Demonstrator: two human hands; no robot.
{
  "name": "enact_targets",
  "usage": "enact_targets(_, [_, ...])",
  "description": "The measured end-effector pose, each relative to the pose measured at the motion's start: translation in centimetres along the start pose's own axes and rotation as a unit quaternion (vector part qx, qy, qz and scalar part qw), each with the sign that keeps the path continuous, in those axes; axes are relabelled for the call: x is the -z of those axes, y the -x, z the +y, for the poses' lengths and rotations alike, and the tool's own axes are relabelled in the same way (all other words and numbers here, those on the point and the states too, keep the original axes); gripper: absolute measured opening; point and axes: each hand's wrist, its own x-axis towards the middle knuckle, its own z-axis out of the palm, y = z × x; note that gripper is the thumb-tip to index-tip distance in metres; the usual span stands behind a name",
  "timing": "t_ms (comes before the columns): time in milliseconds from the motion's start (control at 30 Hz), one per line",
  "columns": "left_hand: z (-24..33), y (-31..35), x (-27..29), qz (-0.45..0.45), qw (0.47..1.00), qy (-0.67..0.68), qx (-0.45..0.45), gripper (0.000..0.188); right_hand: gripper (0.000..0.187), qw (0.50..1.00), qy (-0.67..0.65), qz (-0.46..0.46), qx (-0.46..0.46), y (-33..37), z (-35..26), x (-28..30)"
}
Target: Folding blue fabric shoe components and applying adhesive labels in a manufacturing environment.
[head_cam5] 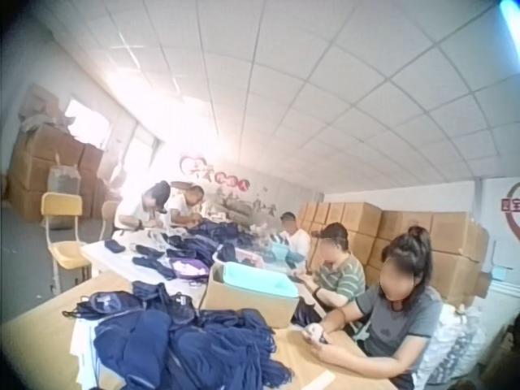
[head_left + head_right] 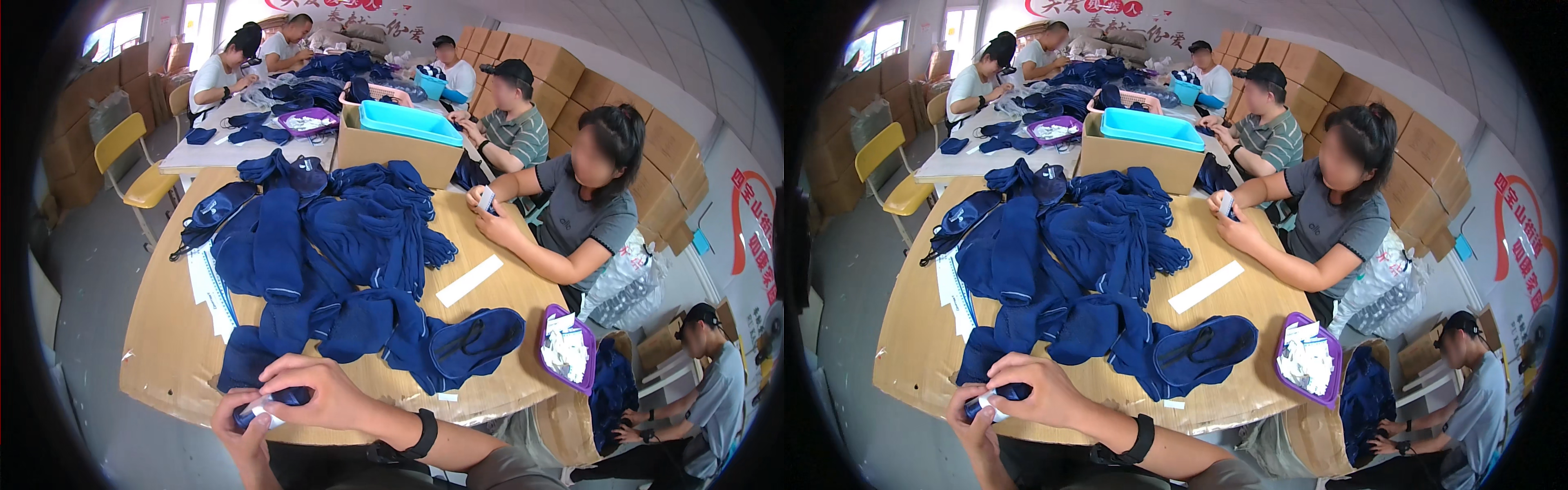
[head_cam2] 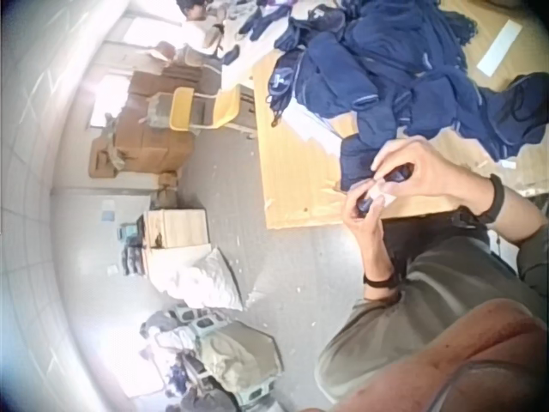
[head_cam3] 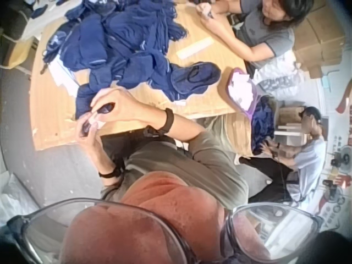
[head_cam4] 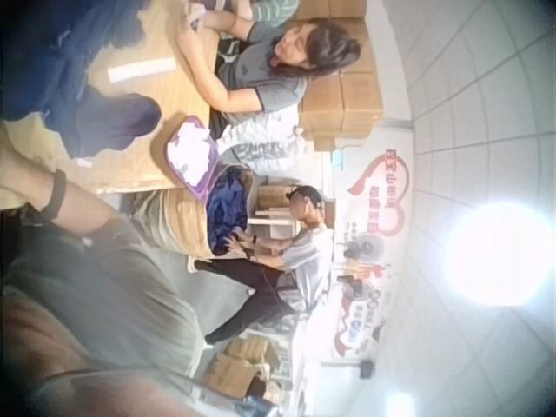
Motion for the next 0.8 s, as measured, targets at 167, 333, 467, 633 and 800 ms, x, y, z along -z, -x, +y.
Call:
enact_targets(167, [0.5,-0.6,-0.1,-0.021,0.995,0.045,0.085,0.027,0.017,0.997,-0.009,-0.034,-0.073,0.1,-0.4,0.5])
enact_targets(333, [1.5,-1.0,-0.5,-0.032,0.987,0.086,0.135,0.016,0.02,0.997,0.026,0.002,-0.075,0.4,0.1,-0.1])
enact_targets(467, [1.8,-1.3,-0.8,-0.027,0.983,0.08,0.162,0.018,0.017,0.997,-0.014,0.024,-0.074,0.3,0.1,-0.2])
enact_targets(633, [1.4,-1.4,-0.7,-0.024,0.982,0.089,0.165,0.019,0.014,0.993,-0.032,0.041,-0.11,0.4,-0.1,-0.3])
enact_targets(800, [2.0,-1.4,-1.3,0.024,0.983,0.059,0.171,0.013,0.022,0.996,-0.039,-0.018,-0.077,0.2,0.1,0.0])
